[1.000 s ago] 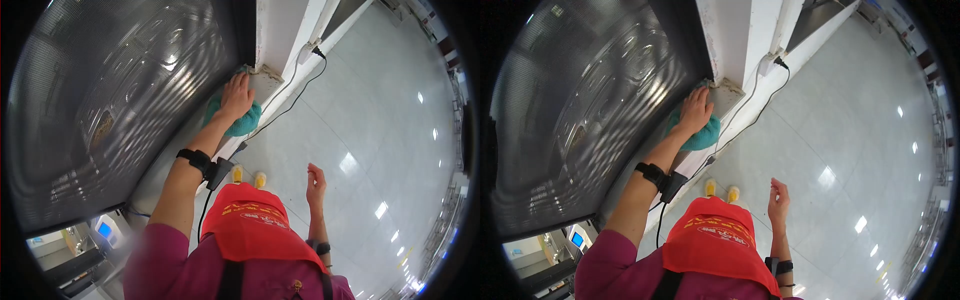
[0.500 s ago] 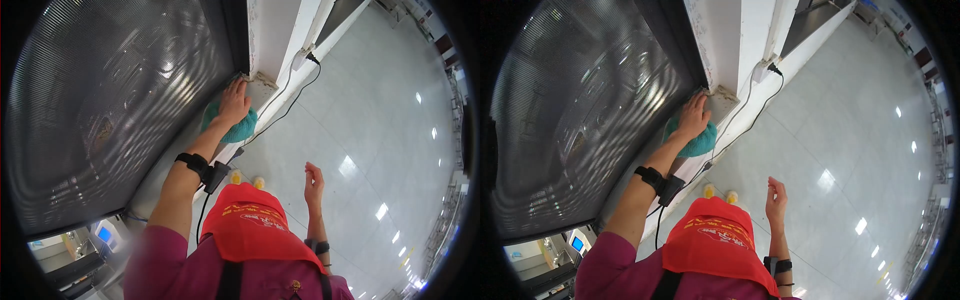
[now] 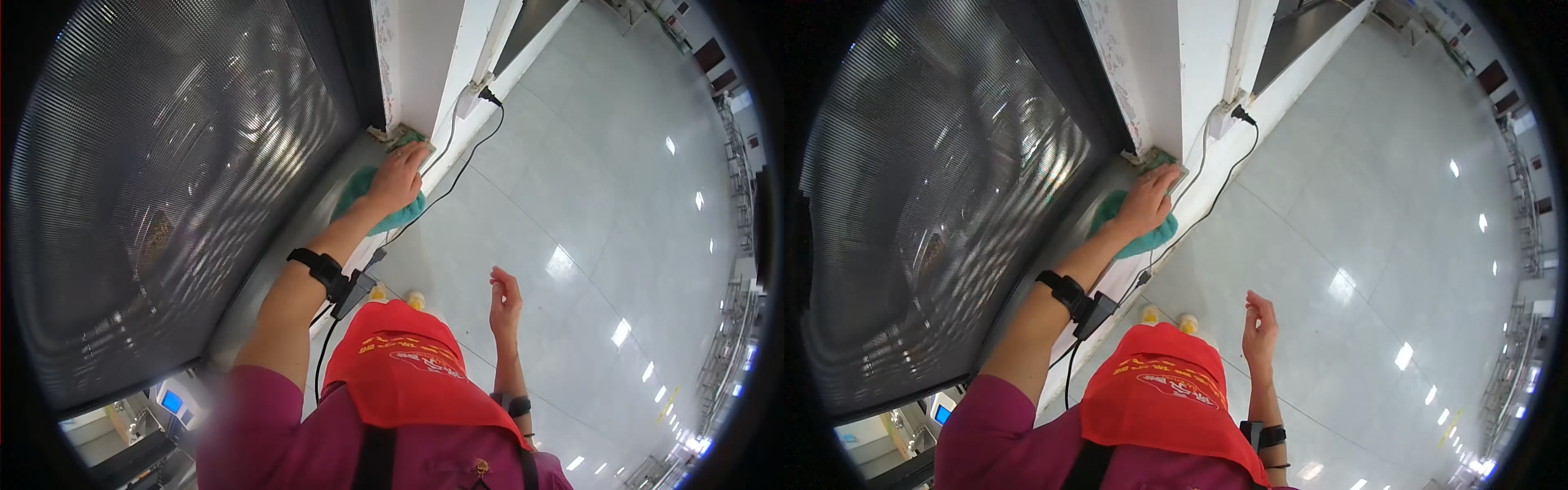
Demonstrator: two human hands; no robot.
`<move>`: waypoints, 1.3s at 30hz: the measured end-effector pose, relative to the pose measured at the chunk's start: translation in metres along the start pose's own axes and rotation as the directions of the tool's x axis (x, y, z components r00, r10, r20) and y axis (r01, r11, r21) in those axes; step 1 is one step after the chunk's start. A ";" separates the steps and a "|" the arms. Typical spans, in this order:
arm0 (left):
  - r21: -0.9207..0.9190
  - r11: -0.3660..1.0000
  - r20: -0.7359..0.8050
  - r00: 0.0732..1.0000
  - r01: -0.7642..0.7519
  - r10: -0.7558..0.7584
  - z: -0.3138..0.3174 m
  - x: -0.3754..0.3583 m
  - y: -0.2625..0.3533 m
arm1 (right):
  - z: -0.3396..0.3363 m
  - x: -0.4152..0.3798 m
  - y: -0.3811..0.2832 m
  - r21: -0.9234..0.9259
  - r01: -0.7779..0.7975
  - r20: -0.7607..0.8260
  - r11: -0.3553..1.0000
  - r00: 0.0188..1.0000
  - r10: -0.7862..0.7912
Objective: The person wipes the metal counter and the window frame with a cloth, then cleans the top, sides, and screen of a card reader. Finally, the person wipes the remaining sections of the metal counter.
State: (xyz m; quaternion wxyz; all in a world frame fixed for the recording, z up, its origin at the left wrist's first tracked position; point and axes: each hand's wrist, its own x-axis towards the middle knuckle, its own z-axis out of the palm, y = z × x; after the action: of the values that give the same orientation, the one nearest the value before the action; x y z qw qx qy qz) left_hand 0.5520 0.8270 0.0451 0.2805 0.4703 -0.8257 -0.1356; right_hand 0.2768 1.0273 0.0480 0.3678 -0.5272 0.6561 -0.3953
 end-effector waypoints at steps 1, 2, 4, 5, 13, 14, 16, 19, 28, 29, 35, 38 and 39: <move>-0.013 1.000 0.010 1.000 -0.028 0.028 -0.004 -0.003 -0.002 | 0.001 -0.001 0.003 0.004 -0.002 -0.004 1.000 1.000 0.002; -0.040 0.998 0.039 0.998 -0.048 0.049 -0.006 -0.009 -0.003 | 0.001 -0.002 0.006 0.001 -0.007 -0.003 1.000 1.000 0.007; -0.088 0.993 0.093 0.992 -0.083 0.091 -0.018 -0.024 0.002 | 0.002 -0.003 0.013 -0.002 -0.012 0.003 1.000 1.000 0.012; -0.087 0.992 0.111 0.988 -0.095 0.105 -0.024 -0.034 0.004 | 0.003 -0.001 0.015 0.000 -0.006 0.010 1.000 1.000 0.006; -0.094 0.978 0.076 0.978 -0.189 0.196 -0.030 -0.037 0.001 | 0.015 0.017 -0.008 0.026 0.025 0.021 0.999 0.999 -0.026; -0.079 0.975 0.051 0.976 -0.207 0.211 -0.023 -0.026 -0.004 | 0.016 0.017 -0.007 0.027 0.028 0.029 0.999 0.999 -0.028; -0.180 0.967 0.033 0.981 -0.181 0.189 -0.016 -0.002 -0.007 | 0.018 0.016 -0.004 0.024 0.037 0.051 0.999 0.998 -0.038; -0.279 0.955 0.021 0.993 -0.102 0.112 -0.013 0.001 -0.008 | 0.019 0.011 -0.002 0.030 0.047 0.079 0.998 0.996 -0.050; -0.159 0.981 0.034 0.992 -0.114 0.121 -0.022 -0.024 -0.007 | 0.000 0.003 0.014 0.040 -0.007 0.009 0.999 1.000 0.007; -0.148 0.983 0.029 0.993 -0.106 0.111 -0.014 -0.008 -0.013 | -0.001 0.002 0.015 0.036 -0.015 0.008 0.999 1.000 0.015; 0.085 0.991 -0.017 0.995 0.102 -0.101 -0.004 -0.024 -0.004 | -0.001 0.004 0.031 0.056 -0.048 0.065 0.997 0.997 0.044; 0.155 0.937 -0.069 0.949 0.314 -0.306 -0.035 -0.072 0.015 | 0.011 0.008 0.033 0.070 -0.020 0.144 0.997 0.990 0.009; 0.178 0.909 -0.093 0.926 0.376 -0.365 -0.046 -0.090 0.021 | 0.015 0.012 0.033 0.080 0.002 0.169 0.997 0.986 -0.016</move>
State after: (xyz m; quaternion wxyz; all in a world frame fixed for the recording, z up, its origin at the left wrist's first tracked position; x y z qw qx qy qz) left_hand 0.6008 0.9159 0.0624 0.2267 0.6471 -0.7221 -0.0924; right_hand 0.2756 1.0180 0.0112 0.4412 -0.5467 0.6038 -0.3766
